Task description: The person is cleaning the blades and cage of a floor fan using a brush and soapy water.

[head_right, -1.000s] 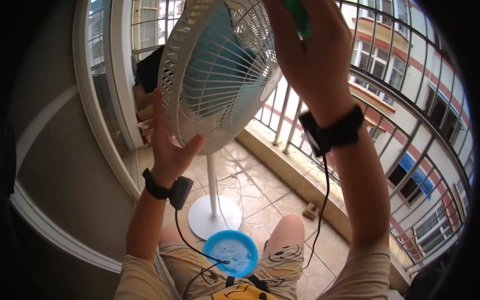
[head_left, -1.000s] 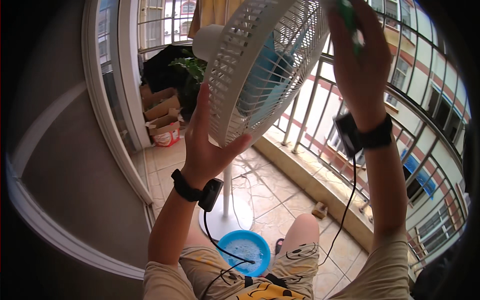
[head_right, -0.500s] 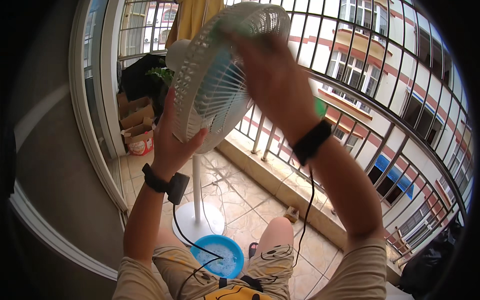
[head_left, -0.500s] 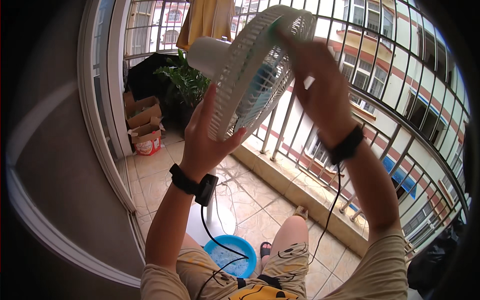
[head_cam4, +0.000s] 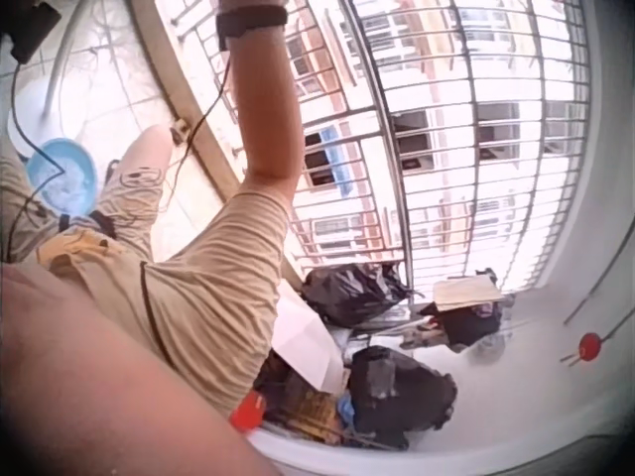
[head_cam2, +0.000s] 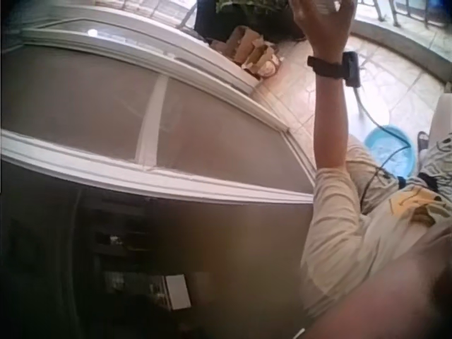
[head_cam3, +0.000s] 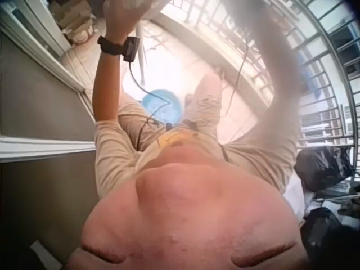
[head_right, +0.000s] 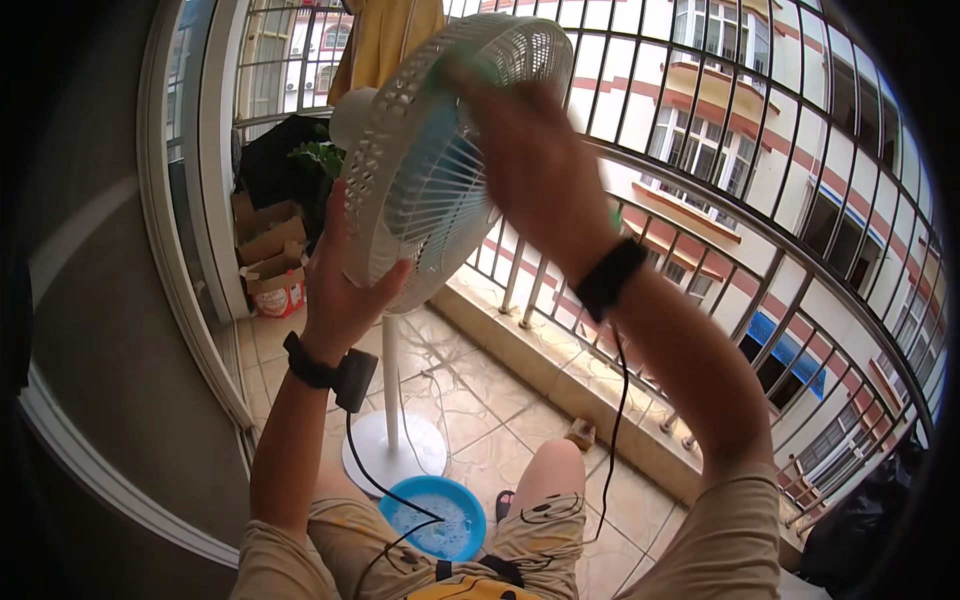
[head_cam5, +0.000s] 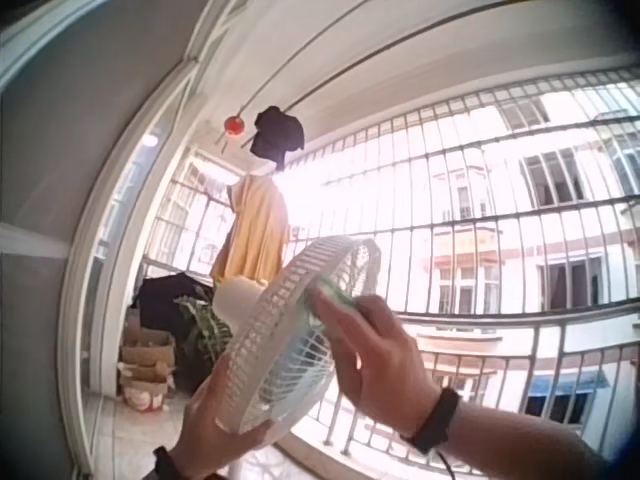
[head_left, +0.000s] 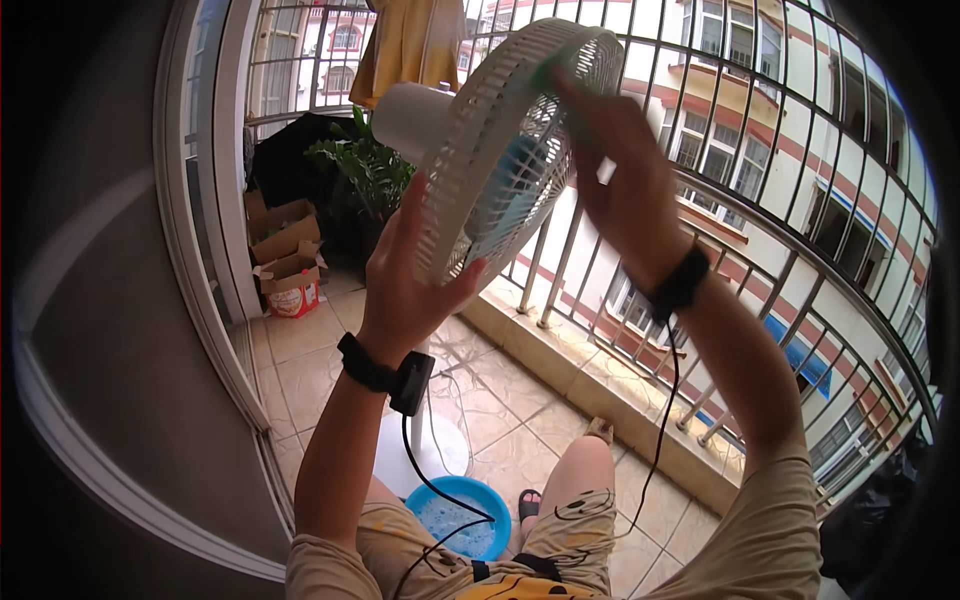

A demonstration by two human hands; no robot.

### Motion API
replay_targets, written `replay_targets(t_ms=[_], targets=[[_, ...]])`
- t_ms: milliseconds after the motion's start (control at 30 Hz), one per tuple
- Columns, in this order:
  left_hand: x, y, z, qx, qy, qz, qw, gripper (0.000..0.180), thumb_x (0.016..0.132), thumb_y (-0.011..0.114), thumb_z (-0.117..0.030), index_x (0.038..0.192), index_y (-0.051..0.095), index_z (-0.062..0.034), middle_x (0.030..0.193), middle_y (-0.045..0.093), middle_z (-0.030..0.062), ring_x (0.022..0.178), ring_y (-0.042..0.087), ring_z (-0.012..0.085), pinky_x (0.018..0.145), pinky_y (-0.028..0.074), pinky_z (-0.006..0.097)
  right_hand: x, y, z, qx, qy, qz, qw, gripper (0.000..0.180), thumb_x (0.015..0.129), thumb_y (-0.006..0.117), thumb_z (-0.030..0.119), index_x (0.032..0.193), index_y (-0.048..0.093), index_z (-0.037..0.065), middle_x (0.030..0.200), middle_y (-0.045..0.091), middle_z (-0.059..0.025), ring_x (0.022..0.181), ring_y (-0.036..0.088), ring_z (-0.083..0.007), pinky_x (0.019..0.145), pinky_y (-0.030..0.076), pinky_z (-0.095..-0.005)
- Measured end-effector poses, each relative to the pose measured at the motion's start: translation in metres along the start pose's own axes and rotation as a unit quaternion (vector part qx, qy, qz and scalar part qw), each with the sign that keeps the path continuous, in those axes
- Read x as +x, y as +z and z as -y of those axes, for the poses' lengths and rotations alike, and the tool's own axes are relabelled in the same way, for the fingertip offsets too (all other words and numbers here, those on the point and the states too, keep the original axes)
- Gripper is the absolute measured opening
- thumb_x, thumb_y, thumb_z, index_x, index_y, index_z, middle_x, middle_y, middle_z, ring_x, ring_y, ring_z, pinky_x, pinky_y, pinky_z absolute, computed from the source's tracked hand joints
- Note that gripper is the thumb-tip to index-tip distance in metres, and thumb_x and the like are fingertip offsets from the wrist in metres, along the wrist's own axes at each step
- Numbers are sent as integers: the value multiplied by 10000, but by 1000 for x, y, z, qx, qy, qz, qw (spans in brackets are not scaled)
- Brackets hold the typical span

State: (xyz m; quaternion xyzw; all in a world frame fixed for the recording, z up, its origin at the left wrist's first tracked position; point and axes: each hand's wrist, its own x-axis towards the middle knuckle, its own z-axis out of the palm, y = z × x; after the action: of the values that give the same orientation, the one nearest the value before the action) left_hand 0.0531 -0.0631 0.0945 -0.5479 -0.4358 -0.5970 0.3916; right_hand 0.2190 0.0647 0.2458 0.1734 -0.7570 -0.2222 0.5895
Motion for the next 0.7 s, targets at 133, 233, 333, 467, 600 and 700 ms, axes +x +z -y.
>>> replay_targets(t_ms=[133, 233, 333, 467, 600, 700], targets=[[-2, 0, 7, 20, 13, -2, 1000, 1007, 758, 830, -160, 1584, 264, -52, 1327, 592, 230, 1198, 631, 338, 987, 532, 439, -32, 2, 28, 36, -97, 141, 985, 442, 914, 625, 17, 1311, 649, 209, 1093, 647, -123, 941, 677, -248, 699, 626, -348], [5, 7, 10, -27, -14, 12, 999, 1017, 751, 833, -158, 1585, 262, -53, 1316, 596, 231, 1185, 638, 339, 976, 538, 439, 15, -4, -35, 32, 2, -49, 998, 460, 924, 636, 9, 1362, 629, 148, 1035, 678, -95, 875, 674, -185, 710, 574, -306], [6, -1, 4, 33, -4, 31, 999, 1025, 796, 779, -122, 1602, 154, -14, 1447, 533, 203, 1259, 598, 281, 1060, 479, 398, -4, 13, -19, 58, 8, -50, 997, 474, 920, 648, -14, 1375, 618, 116, 1033, 675, -102, 828, 655, -185, 722, 568, -298], [-1, -2, 6, -3, -57, 50, 997, 1023, 793, 774, -93, 1602, 154, -13, 1469, 511, 205, 1277, 582, 279, 1081, 461, 400, -20, 12, 7, 57, -71, 28, 995, 518, 885, 638, -38, 1367, 606, 149, 1049, 666, -119, 841, 650, -249, 757, 587, -330], [13, 9, 4, -19, -40, 47, 998, 1030, 792, 767, -70, 1604, 138, -11, 1475, 498, 209, 1296, 561, 278, 1096, 444, 402, 22, 20, -96, 44, 139, -114, 983, 372, 1032, 571, 193, 1394, 597, 113, 1052, 729, -149, 863, 696, -207, 737, 544, -340], [5, 13, 14, -29, -52, 48, 997, 1028, 796, 766, -82, 1604, 136, -7, 1482, 491, 206, 1298, 556, 268, 1099, 442, 404, 25, 29, -82, 106, 166, -112, 974, 340, 985, 591, 91, 1324, 620, 100, 1138, 684, -217, 975, 698, -344, 825, 570, -396]])
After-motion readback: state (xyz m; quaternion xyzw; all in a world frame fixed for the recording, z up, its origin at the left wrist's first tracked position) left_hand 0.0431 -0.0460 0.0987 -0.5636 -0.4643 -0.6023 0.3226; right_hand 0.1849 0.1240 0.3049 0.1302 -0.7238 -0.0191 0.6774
